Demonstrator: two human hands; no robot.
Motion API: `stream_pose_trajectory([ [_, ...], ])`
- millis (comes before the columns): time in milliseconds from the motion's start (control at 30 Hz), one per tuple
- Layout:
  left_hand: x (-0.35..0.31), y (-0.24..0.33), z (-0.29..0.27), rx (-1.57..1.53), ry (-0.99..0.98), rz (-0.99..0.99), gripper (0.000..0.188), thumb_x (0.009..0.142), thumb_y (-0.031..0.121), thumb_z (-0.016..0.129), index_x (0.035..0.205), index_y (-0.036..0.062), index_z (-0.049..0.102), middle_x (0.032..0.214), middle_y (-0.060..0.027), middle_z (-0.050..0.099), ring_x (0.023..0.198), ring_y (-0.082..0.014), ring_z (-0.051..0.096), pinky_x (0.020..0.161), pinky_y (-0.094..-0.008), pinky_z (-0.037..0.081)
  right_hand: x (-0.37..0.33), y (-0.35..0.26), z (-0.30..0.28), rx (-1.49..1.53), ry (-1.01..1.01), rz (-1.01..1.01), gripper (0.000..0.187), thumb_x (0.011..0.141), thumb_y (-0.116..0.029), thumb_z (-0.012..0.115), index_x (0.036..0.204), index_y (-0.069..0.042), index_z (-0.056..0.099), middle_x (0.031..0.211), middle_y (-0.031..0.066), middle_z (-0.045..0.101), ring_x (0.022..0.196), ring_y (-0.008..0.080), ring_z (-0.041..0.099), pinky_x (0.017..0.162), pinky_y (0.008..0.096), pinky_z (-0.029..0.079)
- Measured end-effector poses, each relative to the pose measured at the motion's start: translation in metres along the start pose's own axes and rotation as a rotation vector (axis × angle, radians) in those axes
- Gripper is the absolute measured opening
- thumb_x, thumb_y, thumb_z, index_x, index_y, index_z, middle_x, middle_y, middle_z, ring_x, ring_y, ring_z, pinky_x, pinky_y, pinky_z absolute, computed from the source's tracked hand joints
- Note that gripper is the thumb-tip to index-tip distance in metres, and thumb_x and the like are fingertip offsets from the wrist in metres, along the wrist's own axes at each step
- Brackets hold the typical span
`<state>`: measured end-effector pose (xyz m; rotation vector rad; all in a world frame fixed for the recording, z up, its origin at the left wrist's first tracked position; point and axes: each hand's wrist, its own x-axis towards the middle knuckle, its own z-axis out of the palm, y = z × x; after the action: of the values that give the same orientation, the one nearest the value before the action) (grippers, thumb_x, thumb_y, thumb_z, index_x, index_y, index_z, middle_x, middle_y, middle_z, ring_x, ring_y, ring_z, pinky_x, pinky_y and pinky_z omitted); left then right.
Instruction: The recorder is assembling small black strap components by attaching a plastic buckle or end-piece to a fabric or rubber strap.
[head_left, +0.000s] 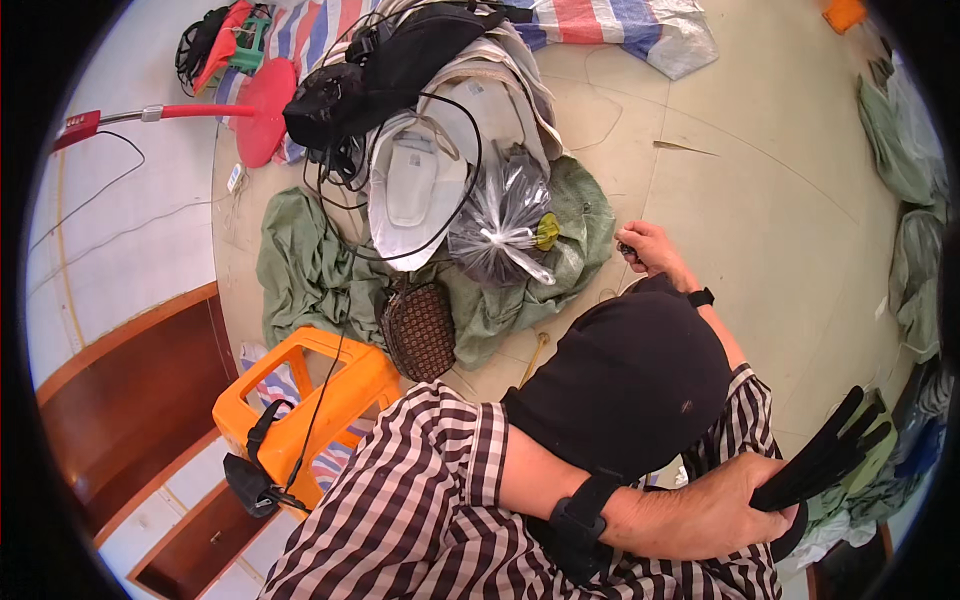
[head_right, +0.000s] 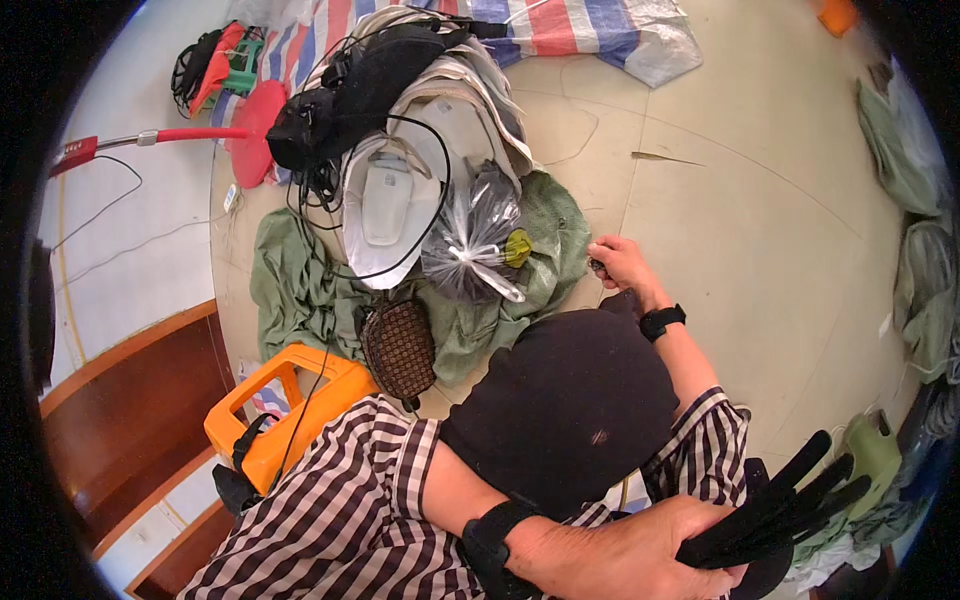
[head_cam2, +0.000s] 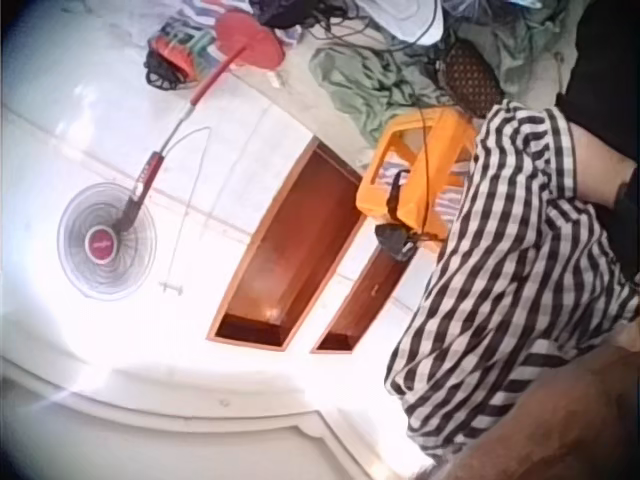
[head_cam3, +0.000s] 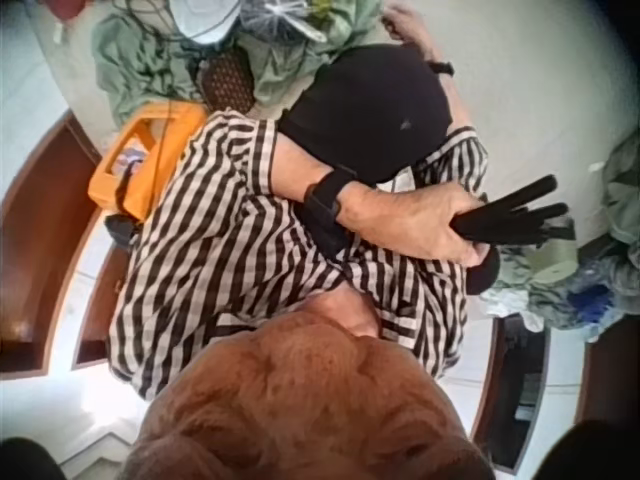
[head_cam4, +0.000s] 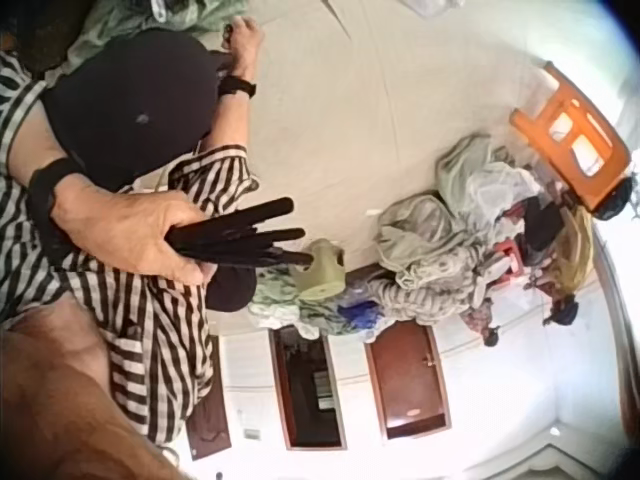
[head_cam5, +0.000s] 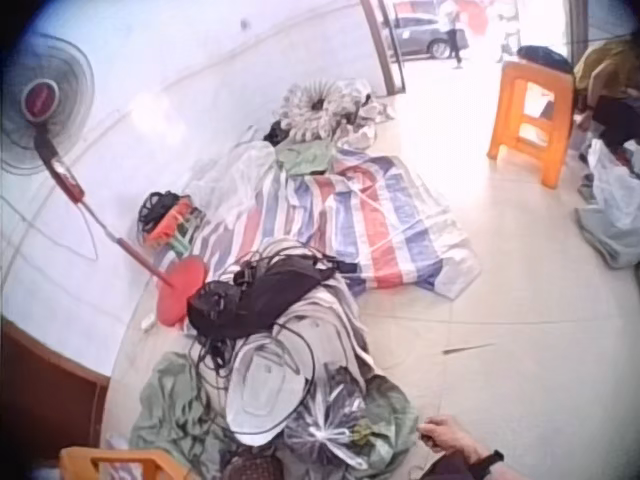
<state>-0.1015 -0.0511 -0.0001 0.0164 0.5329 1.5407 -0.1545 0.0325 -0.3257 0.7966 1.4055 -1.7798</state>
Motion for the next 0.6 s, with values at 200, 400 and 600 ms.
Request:
stream_pose_trajectory([
  [200, -0.002, 0.004, -0.007, -0.072, 0.039, 0.174, 0.021, 0.086, 0.007, 0.052, 0.101, -0.0078, 0.051, 0.075, -0.0012, 0.051, 0.074, -0.0056, 0.042, 0.069, -0.0237, 0.041, 0.023, -0.005, 0.026, -0.019, -0.039, 0.041, 0.017, 0.087, -0.019, 0.056, 0.095, -0.005, 0.056, 0.072, 0.0013, 0.051, 0.059, 0.0098, 0.049, 0.046, 0.0224, 0.038],
  [400, -0.004, 0.013, -0.018, -0.148, 0.012, 0.203, 0.017, 0.086, 0.005, 0.051, 0.096, -0.0081, 0.051, 0.075, -0.0013, 0.051, 0.074, -0.006, 0.042, 0.069, -0.0243, 0.042, 0.033, 0.002, 0.042, 0.283, -0.03, -0.029, 0.049, 0.088, -0.021, 0.055, 0.124, 0.008, 0.039, 0.114, 0.0167, 0.051, 0.099, 0.025, 0.055, 0.081, 0.0347, 0.05],
  [600, -0.005, 0.006, -0.014, -0.132, 0.041, 0.196, 0.016, 0.085, 0.006, 0.053, 0.092, -0.0074, 0.05, 0.069, -0.0005, 0.045, 0.07, -0.0066, 0.04, 0.063, -0.0263, 0.04, 0.034, 0.023, 0.02, 0.182, -0.047, -0.052, 0.05, 0.089, -0.018, 0.052, 0.127, 0.01, 0.036, 0.12, 0.0213, 0.048, 0.105, 0.0279, 0.054, 0.085, 0.0369, 0.049],
])
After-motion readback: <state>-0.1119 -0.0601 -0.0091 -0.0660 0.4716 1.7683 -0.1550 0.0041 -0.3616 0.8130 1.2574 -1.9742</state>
